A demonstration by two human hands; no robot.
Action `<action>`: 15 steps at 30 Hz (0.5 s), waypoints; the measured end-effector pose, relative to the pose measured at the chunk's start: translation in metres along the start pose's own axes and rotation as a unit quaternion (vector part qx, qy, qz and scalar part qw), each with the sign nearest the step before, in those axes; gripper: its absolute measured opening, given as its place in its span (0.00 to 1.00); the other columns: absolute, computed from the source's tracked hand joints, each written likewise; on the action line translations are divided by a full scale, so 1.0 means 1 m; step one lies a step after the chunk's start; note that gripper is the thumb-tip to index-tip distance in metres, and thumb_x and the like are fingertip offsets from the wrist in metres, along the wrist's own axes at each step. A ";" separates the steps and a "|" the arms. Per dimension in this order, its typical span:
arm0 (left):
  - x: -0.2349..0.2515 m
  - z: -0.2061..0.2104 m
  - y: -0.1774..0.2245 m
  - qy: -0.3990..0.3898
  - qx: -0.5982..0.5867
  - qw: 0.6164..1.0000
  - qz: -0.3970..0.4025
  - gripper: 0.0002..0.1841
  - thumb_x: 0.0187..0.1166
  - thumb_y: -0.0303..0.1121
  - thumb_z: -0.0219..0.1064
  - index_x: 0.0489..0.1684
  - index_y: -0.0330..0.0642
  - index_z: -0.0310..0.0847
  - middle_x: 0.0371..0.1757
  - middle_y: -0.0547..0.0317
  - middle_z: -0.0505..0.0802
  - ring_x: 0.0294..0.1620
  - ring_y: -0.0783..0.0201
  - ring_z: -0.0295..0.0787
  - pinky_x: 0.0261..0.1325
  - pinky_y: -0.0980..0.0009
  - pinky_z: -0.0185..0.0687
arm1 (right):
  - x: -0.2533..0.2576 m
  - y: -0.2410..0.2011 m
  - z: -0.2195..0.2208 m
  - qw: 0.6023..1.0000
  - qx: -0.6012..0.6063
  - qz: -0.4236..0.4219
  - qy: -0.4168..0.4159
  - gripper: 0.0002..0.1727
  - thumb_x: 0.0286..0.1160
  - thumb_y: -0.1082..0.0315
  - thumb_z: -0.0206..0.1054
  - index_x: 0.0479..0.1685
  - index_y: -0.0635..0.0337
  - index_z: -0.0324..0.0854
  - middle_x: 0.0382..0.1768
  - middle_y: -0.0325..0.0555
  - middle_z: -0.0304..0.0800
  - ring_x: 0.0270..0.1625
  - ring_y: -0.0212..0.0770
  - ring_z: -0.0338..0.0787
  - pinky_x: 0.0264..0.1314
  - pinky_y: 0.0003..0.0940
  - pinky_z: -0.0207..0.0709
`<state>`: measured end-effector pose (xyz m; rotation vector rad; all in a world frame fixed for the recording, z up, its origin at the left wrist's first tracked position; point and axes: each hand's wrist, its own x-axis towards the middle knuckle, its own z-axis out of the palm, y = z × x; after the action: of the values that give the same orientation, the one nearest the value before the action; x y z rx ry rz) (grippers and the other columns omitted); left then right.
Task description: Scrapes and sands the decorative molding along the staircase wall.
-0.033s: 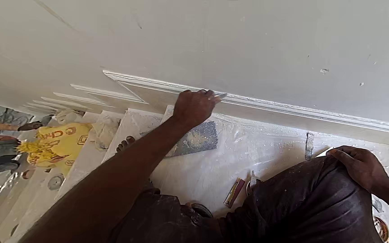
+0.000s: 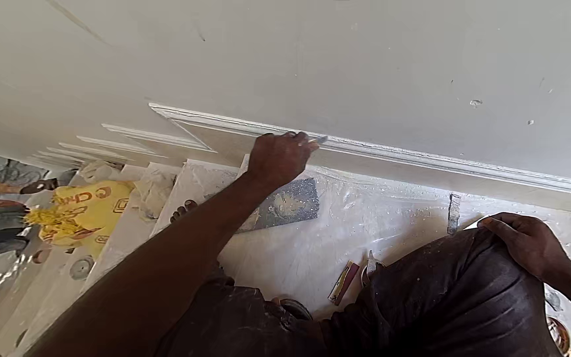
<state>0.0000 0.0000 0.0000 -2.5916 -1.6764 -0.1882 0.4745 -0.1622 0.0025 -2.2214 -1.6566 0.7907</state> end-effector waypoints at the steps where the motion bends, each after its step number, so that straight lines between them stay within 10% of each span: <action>1: -0.001 0.003 -0.003 0.004 0.005 1.000 -0.012 0.27 0.94 0.48 0.50 0.41 0.31 0.83 0.38 0.34 0.91 0.39 0.33 0.93 0.37 0.38 0.81 | 0.002 -0.002 0.001 1.000 -0.005 0.003 -0.005 0.17 0.89 0.57 0.61 0.32 0.48 0.90 0.25 0.39 0.88 0.32 0.42 0.87 0.37 0.57 0.75; 15: 0.002 0.003 -0.018 -0.060 -0.025 0.997 -0.050 0.28 0.94 0.53 0.49 0.40 0.35 0.83 0.36 0.37 0.91 0.42 0.34 0.92 0.37 0.36 0.80 | 0.001 -0.004 0.000 0.999 -0.036 0.013 0.002 0.17 0.89 0.55 0.61 0.32 0.48 0.91 0.26 0.41 0.88 0.34 0.45 0.87 0.39 0.59 0.75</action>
<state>-0.0158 0.0094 -0.0031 -2.6038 -1.8664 -0.0811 0.4713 -0.1600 0.0041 -2.2953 -1.6819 0.7431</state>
